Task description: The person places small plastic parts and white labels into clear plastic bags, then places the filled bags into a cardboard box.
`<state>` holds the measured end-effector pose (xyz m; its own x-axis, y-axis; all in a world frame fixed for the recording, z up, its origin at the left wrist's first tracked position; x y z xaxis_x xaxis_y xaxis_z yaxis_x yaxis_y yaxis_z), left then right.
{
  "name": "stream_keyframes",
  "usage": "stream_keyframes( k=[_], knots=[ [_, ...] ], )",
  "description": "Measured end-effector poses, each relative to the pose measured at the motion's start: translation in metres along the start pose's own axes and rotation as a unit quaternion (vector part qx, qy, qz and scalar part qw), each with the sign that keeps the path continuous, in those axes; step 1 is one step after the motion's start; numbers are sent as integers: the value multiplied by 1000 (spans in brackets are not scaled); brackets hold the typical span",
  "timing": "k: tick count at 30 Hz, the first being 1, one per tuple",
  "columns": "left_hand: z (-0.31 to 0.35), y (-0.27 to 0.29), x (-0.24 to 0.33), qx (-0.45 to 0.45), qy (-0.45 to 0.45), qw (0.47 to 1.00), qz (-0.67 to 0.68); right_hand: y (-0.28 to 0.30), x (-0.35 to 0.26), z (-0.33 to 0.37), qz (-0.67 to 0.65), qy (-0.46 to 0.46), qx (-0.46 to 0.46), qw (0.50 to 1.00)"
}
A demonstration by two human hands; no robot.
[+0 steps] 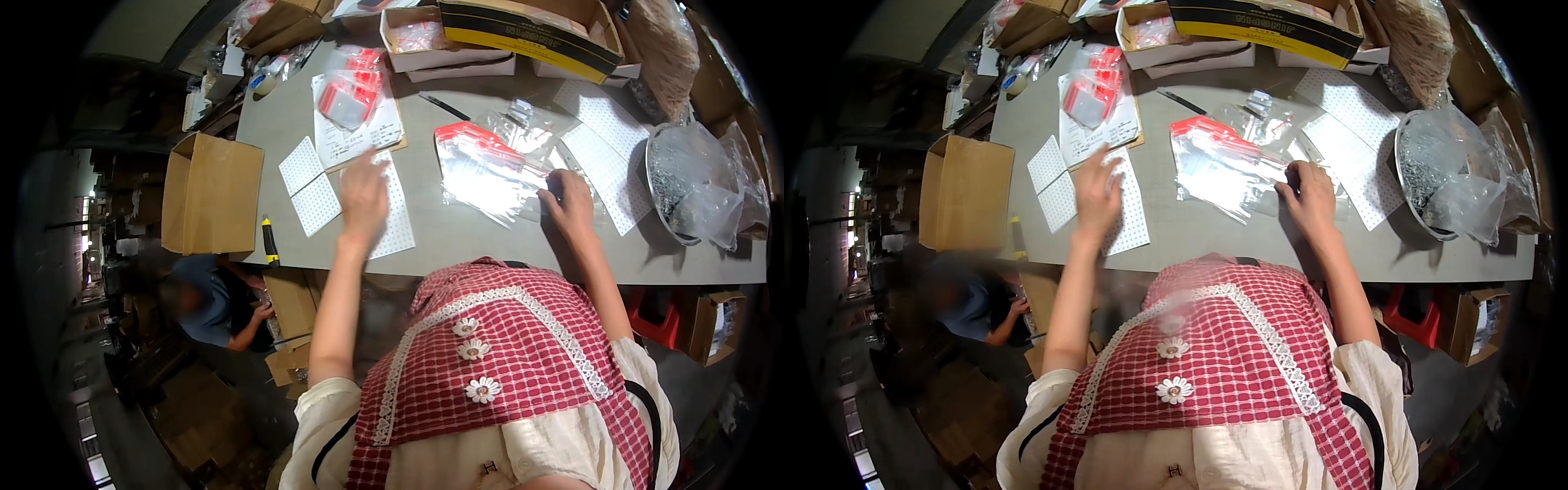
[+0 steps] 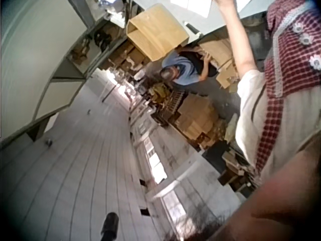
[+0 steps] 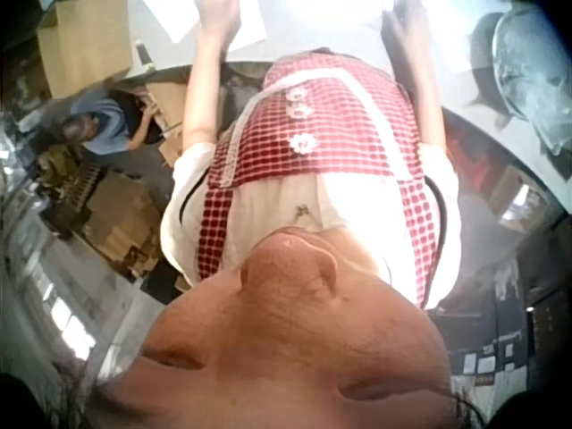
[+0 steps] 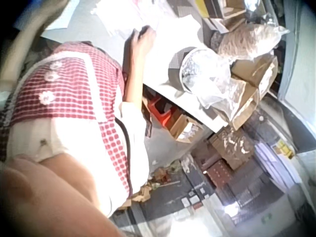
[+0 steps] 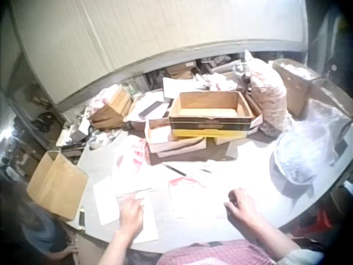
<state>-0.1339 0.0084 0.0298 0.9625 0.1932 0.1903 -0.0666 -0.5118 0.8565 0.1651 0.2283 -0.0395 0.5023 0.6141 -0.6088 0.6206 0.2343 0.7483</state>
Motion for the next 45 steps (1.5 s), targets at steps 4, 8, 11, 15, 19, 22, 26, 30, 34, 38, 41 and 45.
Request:
stream_keyframes(
  k=[4, 8, 11, 15, 19, 22, 26, 30, 34, 38, 41, 45],
  knots=[
    [13, -23, 46, -30, -33, 997, 63, 8, -2, 15, 3, 25, 15, 1000],
    [14, -40, 81, -33, -35, 990, 131, 16, -10, 35, -49, 63, 3, 997],
    [-3, -54, 119, -46, -81, 978, 185, 33, -14, 51, -37, 103, -3, 994],
    [-25, -71, 177, -84, -164, 960, 211, 51, -7, 67, -1, 77, -7, 997],
    [-35, -94, 202, -135, -176, 951, 216, 55, 14, 78, 18, 26, 37, 999],
    [-46, -105, 205, -125, -144, 961, 199, 56, 16, 74, 33, -8, 72, 997],
    [-55, -121, 201, -115, -110, 972, 172, 56, 18, 64, 47, -38, 107, 992],
    [-62, -128, 198, -115, -91, 974, 171, 55, 26, 55, 50, -42, 119, 991],
    [-58, -128, 198, -120, -134, 967, 182, 66, 21, 49, 36, -16, 135, 990],
    [-48, -104, 207, -84, -195, 958, 192, 70, 14, 51, -3, 6, 129, 992],
    [-38, -95, 209, -97, -212, 956, 177, 71, -5, 50, -5, 42, 123, 992],
    [-48, -73, 228, -83, -250, 941, 214, 63, -24, 47, -24, 74, 81, 994]
  ],
)
Point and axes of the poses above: each hand's wrist, its own z-axis away from the middle knuckle, its own y-axis out of the back of the hand, x = y × z, the point moved 8 cm from there along -z, towards the middle knuckle, and after that the axes turned 2 degrees about -y, right-handed, at the moved point
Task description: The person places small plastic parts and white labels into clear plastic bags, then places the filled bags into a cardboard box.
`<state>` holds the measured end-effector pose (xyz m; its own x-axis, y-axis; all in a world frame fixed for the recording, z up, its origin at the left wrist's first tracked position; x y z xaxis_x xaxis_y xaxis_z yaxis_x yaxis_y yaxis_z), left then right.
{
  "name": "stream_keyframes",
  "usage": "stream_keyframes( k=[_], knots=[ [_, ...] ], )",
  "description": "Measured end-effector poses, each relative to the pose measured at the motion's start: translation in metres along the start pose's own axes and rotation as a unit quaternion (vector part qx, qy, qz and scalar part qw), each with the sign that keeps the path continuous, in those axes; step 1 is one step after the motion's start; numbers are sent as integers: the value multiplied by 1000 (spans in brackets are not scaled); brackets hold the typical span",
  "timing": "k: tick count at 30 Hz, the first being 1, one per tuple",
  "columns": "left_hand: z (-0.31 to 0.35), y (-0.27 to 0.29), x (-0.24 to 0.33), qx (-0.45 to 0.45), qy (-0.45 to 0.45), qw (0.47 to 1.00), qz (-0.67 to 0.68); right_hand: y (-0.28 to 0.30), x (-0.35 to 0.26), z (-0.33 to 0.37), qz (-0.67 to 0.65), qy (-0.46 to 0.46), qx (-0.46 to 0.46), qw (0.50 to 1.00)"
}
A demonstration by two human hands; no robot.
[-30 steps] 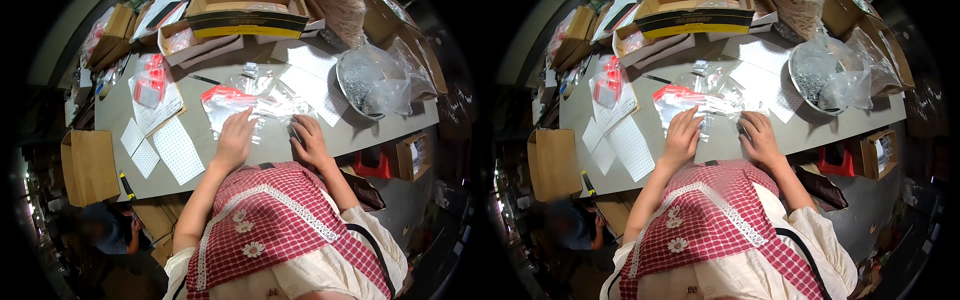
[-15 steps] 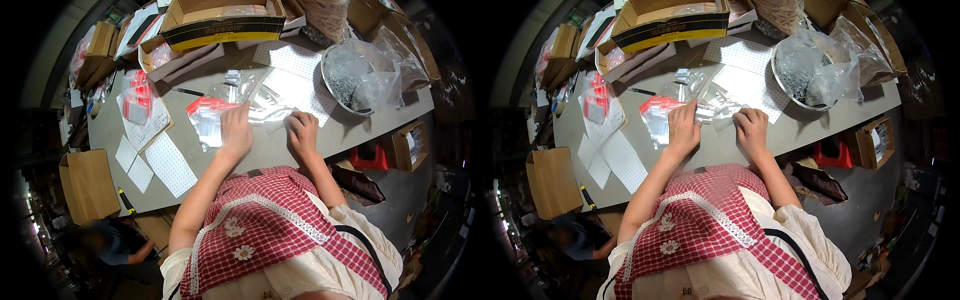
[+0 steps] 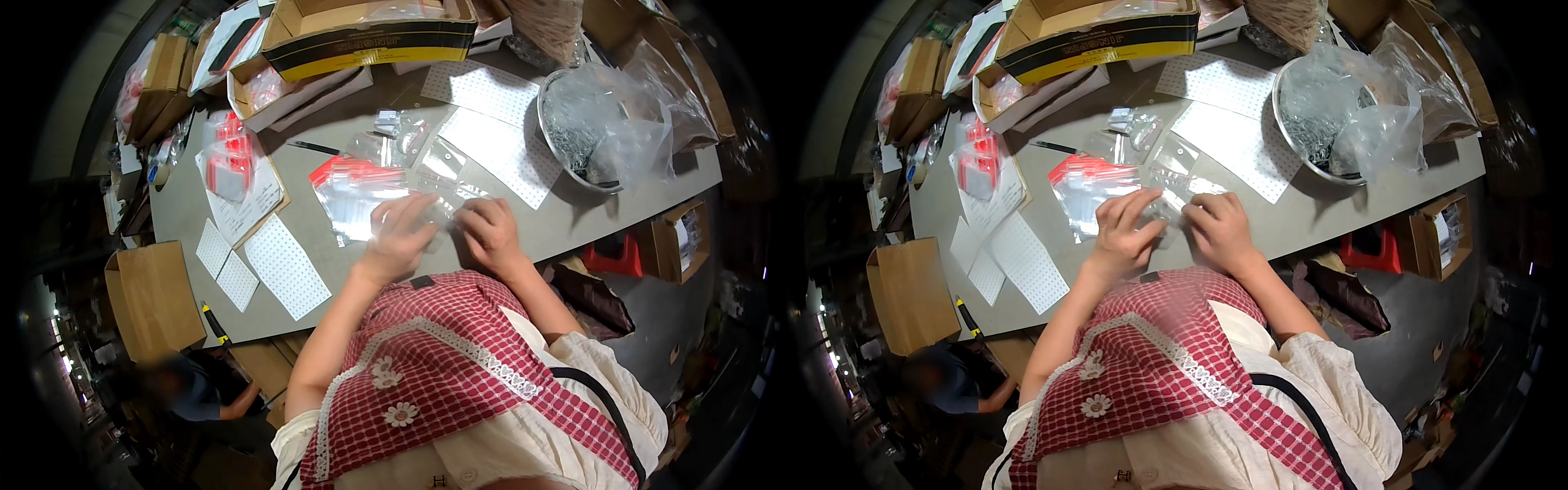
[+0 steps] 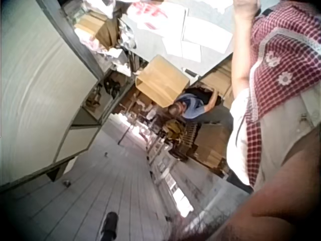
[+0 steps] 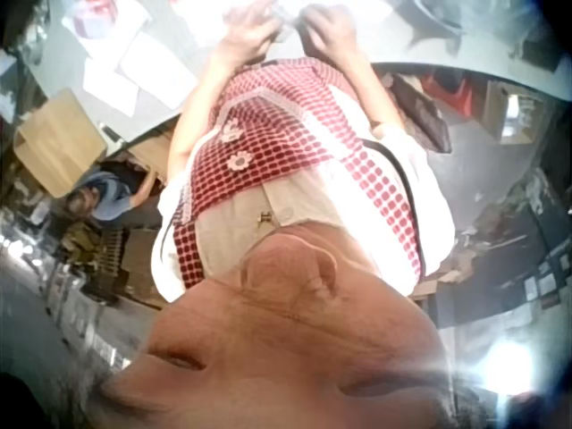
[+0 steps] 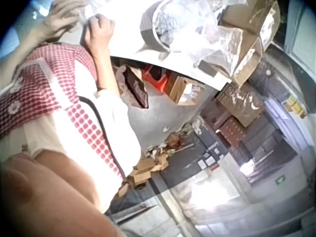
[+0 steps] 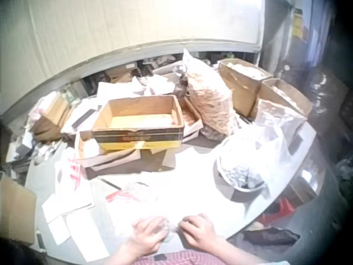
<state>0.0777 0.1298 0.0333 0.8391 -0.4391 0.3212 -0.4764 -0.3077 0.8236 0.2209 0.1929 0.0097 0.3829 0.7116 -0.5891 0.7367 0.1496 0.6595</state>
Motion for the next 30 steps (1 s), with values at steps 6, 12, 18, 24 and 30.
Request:
stream_keyframes(
  k=[6, 12, 18, 24, 30],
  knots=[
    [0, -11, 0, -16, -12, 990, 142, -15, -21, -9, -91, 46, -43, 994],
    [22, -4, -31, 72, 139, 972, 177, -22, 27, -35, -312, -194, -66, 928],
    [25, 25, -41, 120, 243, 945, 185, -52, 40, -58, 67, 3, -99, 993],
    [60, 64, -72, 226, 376, 859, 262, -48, 54, -77, -10, -3, -138, 990],
    [71, 97, -91, 285, 409, 811, 308, -70, 47, -111, 14, -2, -311, 950]
  ],
)
Point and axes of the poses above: each hand's wrist, its own z-axis away from the middle knuckle, its own y-axis out of the back of the hand, x = y × z, the point moved 8 cm from there along -z, towards the middle knuckle, and after that the axes turned 2 degrees about -y, right-handed, at the moved point
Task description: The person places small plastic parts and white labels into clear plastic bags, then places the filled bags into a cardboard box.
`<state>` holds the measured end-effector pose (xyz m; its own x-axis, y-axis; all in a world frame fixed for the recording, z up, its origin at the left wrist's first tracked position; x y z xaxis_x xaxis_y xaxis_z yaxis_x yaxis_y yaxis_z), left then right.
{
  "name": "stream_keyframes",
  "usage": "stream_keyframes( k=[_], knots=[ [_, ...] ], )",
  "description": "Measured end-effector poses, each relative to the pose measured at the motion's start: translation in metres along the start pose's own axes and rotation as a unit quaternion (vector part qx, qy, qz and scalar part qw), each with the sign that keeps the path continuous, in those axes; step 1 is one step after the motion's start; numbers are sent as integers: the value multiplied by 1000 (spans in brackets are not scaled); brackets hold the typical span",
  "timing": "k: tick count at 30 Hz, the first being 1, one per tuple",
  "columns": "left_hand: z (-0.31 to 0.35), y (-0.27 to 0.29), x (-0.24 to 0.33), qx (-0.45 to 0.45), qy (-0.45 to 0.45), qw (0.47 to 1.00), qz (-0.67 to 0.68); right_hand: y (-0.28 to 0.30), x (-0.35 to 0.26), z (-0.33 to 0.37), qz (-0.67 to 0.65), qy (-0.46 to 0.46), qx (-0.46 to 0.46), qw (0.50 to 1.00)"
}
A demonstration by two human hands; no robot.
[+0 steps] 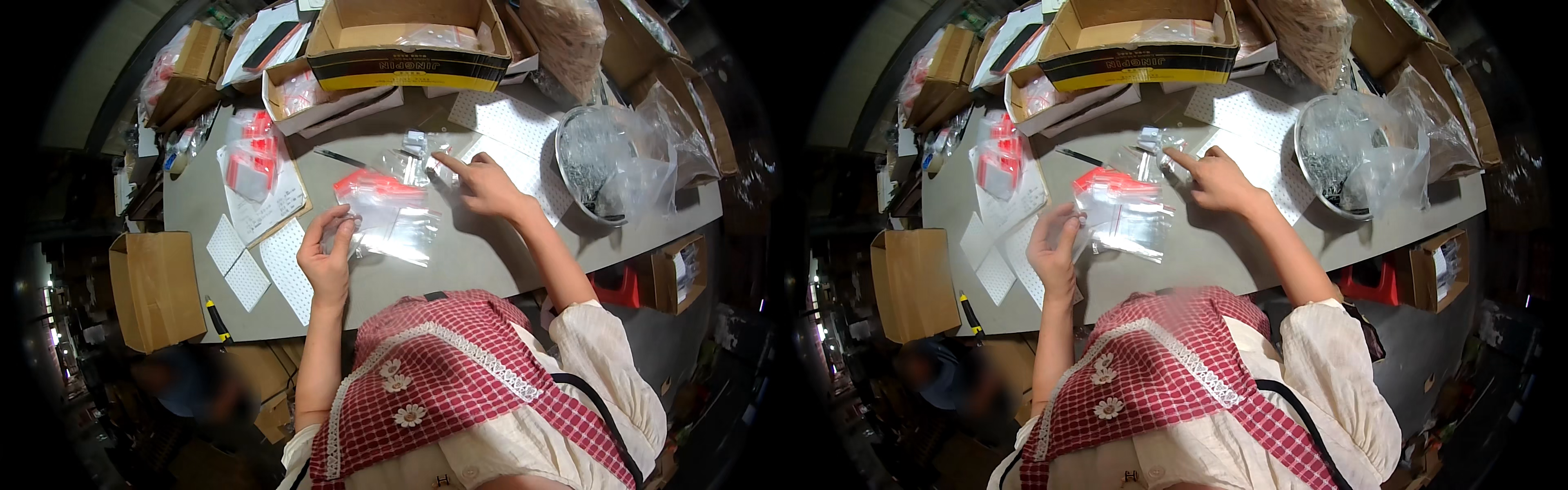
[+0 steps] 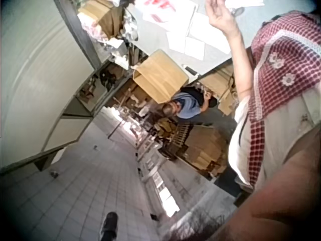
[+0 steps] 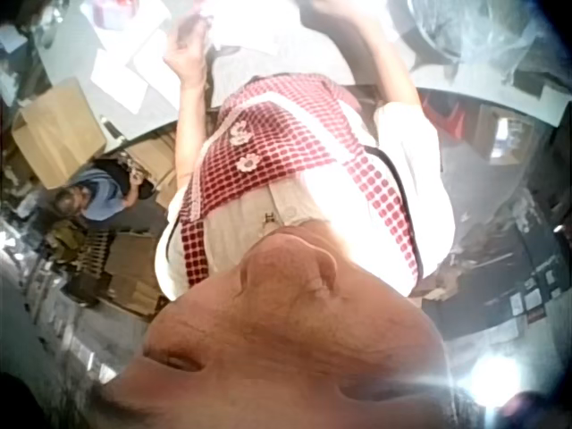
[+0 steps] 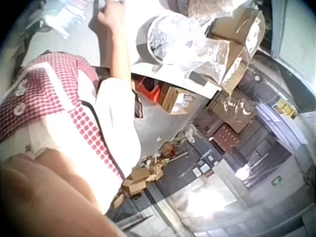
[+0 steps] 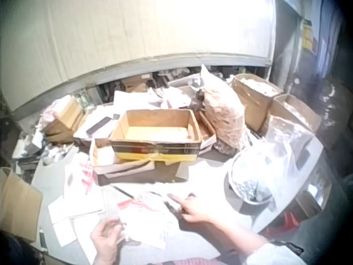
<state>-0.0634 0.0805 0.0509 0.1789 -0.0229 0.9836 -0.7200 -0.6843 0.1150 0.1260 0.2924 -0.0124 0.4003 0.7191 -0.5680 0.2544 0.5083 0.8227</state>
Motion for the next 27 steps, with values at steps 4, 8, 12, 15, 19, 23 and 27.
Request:
stream_keyframes(
  k=[4, 8, 12, 15, 19, 23, 27],
  knots=[
    [-8, 6, 7, 21, -10, 1000, -5, -15, 4, -12, 75, 84, 4, 994],
    [-1, 24, -7, 64, 7, 998, -18, -9, 5, 3, 73, 101, 99, 987],
    [9, 38, -22, 86, 41, 995, -4, -6, 8, 26, 78, 78, 145, 983],
    [14, 47, -18, 105, 42, 994, -16, -1, 26, 33, -28, 30, 171, 984],
    [8, 54, -15, 127, 50, 990, 16, 4, 59, 21, -263, -85, 142, 950],
    [-13, 41, 14, 120, 25, 992, 23, 4, 92, -7, -405, -93, 118, 902],
    [-31, 33, 29, 94, 9, 995, 37, 14, 94, -27, -494, -105, 93, 858]
  ],
)
Point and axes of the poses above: each hand's wrist, its own z-axis away from the middle knuckle, its own y-axis out of the back of the hand, x = y × z, the point moved 8 cm from there along -z, towards the middle knuckle, and after that the axes turned 2 degrees about -y, right-handed, at the moved point
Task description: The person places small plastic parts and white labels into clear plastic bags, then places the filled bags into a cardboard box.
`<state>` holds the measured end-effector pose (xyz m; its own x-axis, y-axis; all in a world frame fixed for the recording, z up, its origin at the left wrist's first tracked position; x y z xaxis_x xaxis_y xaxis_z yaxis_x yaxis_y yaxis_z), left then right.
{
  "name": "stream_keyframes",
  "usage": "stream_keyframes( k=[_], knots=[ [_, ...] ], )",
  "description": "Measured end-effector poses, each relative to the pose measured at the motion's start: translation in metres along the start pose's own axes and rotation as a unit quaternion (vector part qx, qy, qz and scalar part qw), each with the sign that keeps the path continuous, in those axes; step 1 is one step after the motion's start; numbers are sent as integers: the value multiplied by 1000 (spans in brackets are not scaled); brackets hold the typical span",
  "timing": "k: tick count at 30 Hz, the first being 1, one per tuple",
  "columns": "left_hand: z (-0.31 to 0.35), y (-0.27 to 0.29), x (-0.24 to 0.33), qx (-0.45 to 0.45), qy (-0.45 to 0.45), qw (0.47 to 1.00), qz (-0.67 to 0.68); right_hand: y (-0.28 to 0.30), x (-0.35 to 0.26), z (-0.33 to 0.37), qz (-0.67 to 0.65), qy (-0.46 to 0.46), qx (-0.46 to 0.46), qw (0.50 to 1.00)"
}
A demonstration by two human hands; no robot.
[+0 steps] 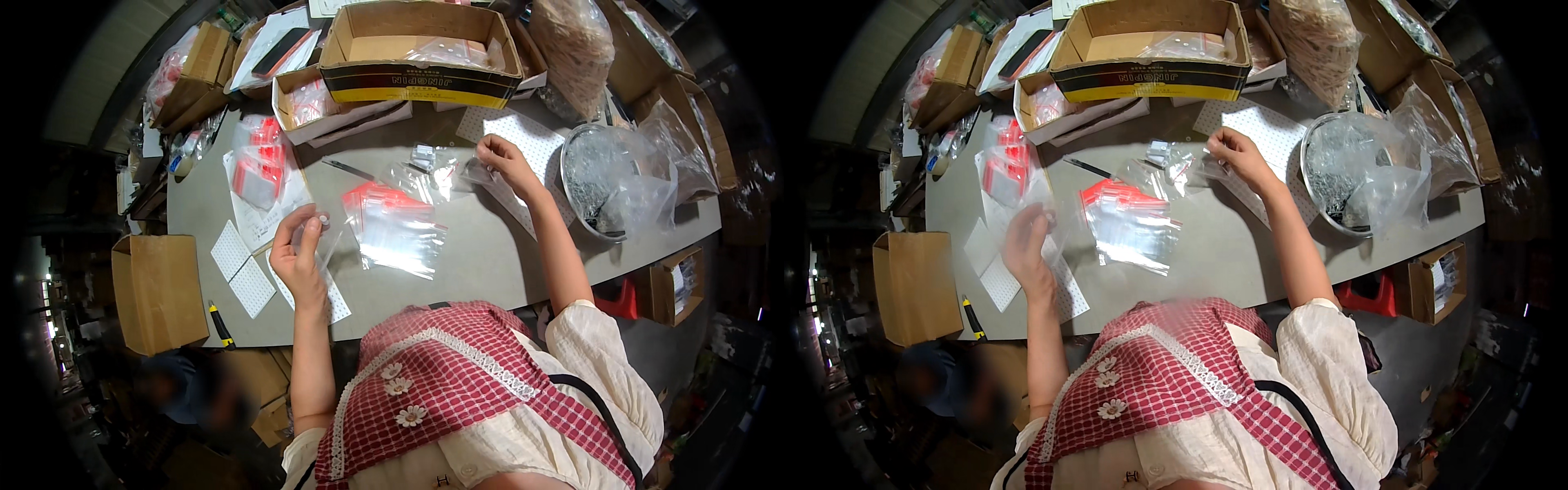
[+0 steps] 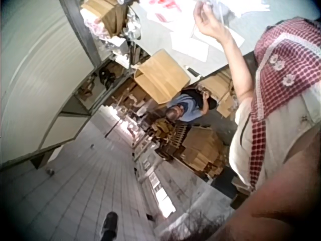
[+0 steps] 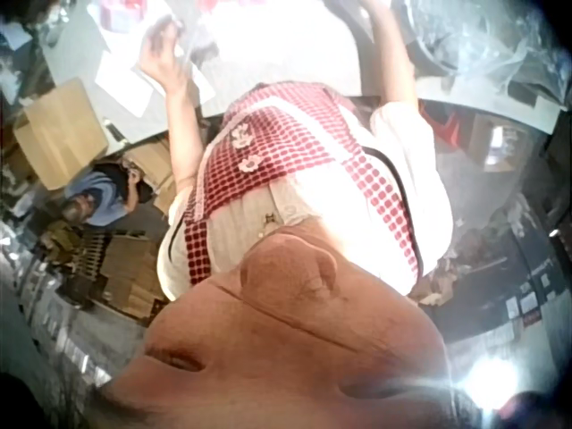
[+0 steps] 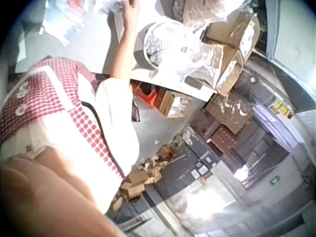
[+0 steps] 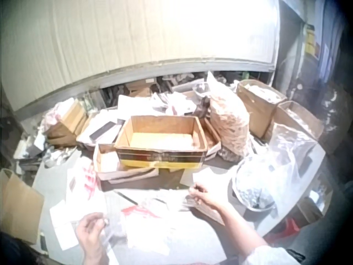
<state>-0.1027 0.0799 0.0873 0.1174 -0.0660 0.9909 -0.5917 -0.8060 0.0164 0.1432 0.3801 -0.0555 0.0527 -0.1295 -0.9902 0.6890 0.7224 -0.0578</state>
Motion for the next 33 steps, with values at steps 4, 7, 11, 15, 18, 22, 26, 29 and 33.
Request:
stream_keyframes(
  k=[4, 7, 11, 15, 18, 22, 26, 29, 33],
  knots=[
    [-3, -2, -8, -22, 14, 1000, 6, -11, -24, 8, 142, -98, -13, 985],
    [-5, -10, -23, -32, 47, 998, 31, 4, 3, -8, 381, 27, 58, 922],
    [-4, -15, -29, -31, 66, 995, 63, 9, 6, -7, 465, 61, 143, 872],
    [-1, -8, -32, -29, 72, 995, 56, 17, -4, 13, 312, 63, 210, 924],
    [1, 5, -40, -15, 88, 995, 50, -1, -18, 27, 367, 66, 193, 908],
    [-5, 11, -47, -10, 100, 993, 64, -44, -13, 27, 530, 62, 112, 838],
    [-11, 11, -37, 1, 67, 994, 83, -52, 0, 23, 550, -26, 81, 831],
    [-10, 13, -37, 4, 77, 993, 87, -42, 12, 15, 507, -83, 47, 857],
    [-9, 11, -35, 7, 88, 991, 97, -34, 18, 9, 435, -97, 4, 895]
  ],
)
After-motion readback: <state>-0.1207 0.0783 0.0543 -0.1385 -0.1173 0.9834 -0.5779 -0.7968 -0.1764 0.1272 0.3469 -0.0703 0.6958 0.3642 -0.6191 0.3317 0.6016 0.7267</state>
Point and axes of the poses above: each hand's wrist, its own z-axis away from the middle knuckle, its own y-axis out of the back of the hand, x = y × z, the point moved 8 cm from there along -z, towards the middle knuckle, and after that the axes turned 2 degrees about -y, right-handed, at the moved point
